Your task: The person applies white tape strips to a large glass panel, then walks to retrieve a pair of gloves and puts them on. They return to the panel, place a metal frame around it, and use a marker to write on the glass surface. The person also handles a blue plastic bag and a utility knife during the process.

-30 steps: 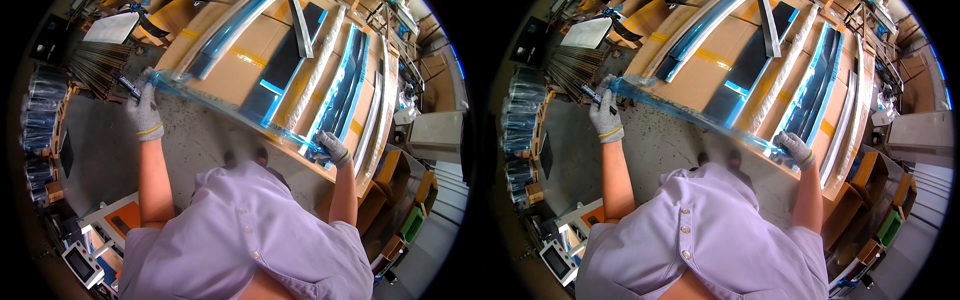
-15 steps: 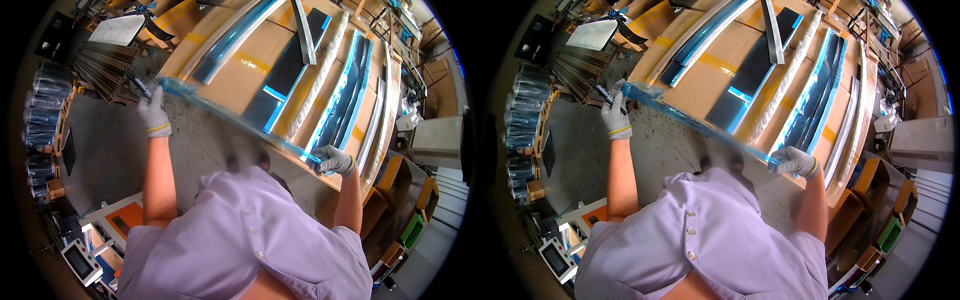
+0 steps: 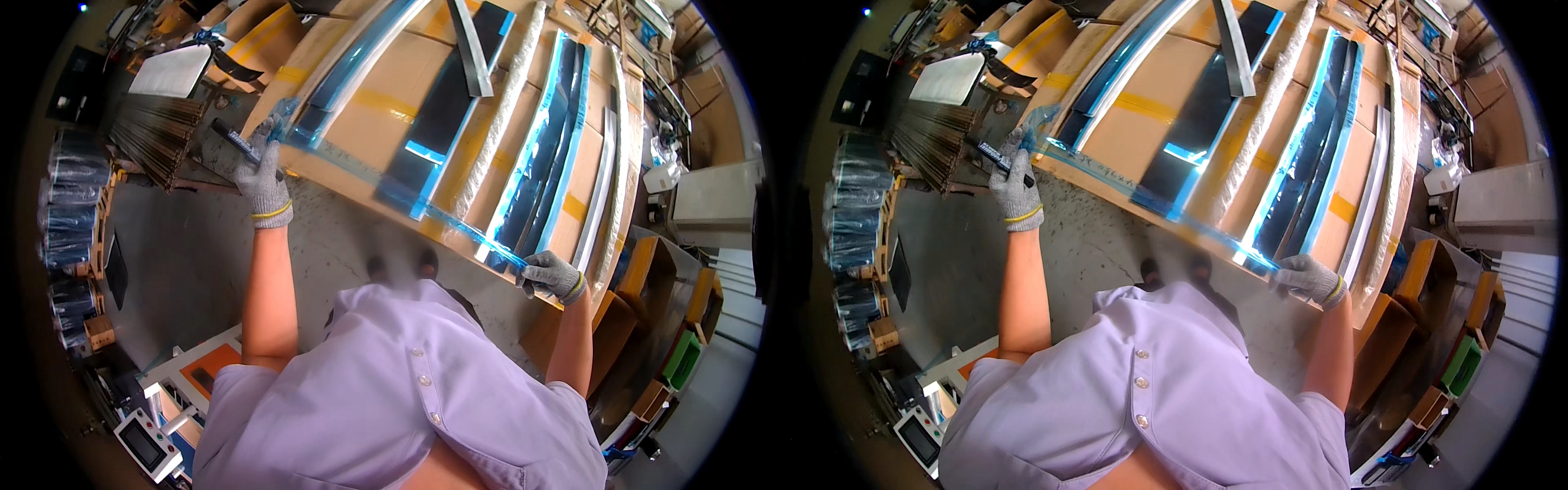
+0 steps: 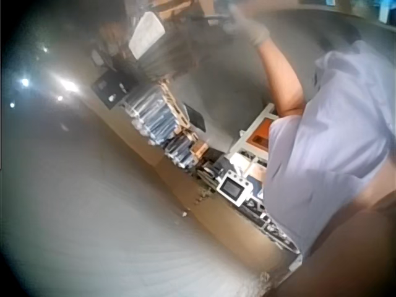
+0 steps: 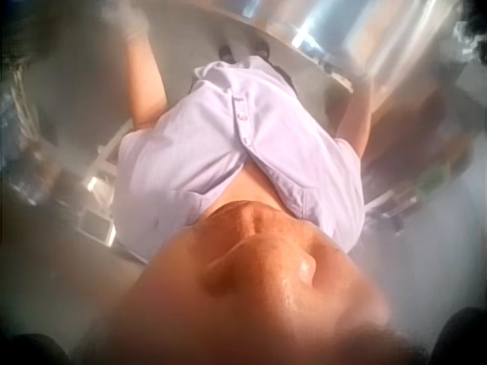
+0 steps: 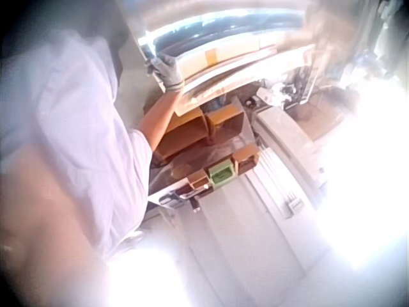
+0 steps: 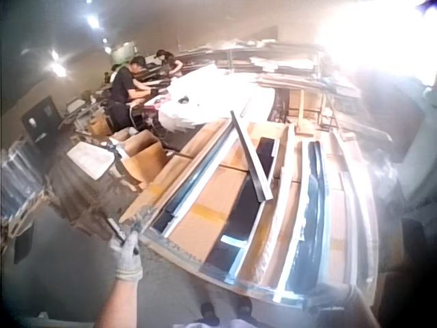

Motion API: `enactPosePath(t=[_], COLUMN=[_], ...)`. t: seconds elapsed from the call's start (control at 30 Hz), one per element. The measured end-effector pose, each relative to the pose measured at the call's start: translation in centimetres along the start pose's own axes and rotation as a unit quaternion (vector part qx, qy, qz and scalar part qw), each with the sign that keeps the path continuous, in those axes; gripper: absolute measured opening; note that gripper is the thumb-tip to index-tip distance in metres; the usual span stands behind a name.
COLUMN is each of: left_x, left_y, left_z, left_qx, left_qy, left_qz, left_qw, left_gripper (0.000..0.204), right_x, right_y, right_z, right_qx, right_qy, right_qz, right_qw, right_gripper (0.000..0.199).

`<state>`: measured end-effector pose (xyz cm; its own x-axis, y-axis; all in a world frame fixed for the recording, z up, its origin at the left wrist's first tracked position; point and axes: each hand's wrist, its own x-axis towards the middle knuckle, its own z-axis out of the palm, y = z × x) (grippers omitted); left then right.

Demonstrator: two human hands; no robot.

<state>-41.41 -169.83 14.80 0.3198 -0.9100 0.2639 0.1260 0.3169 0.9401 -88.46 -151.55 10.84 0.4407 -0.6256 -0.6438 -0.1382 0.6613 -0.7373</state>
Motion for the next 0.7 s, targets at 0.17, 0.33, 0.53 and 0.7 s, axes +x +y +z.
enactPosePath(t=[0.17, 0.33, 0.53, 0.7], left_x=[-0.2, -0.3, 0.3, 2.5], left_y=[0.8, 1.4, -0.8, -4.2], left_z=[3.9, 6.2, 5.5, 2.9], left_qx=[-0.069, -0.052, 0.017, 0.025], left_qy=[-0.058, -0.074, -0.038, -0.013], left_qz=[0.051, 0.062, 0.013, -0.032], left_qw=[0.995, 0.994, 0.999, 0.999], left_gripper=[0.03, 0.027, 0.027, 0.03], right_x=[-1.2, -1.3, 0.0, 4.5], right_y=[2.6, 4.0, 2.9, -0.2], right_z=[-1.4, -2.3, -2.4, -1.9], right_qx=[-0.043, -0.058, -0.057, 0.01], right_qy=[0.036, 0.063, 0.13, 0.262], right_qz=[-0.005, 0.003, 0.02, -0.017], right_qw=[0.998, 0.996, 0.99, 0.965], right_gripper=[0.041, 0.045, 0.046, 0.037])
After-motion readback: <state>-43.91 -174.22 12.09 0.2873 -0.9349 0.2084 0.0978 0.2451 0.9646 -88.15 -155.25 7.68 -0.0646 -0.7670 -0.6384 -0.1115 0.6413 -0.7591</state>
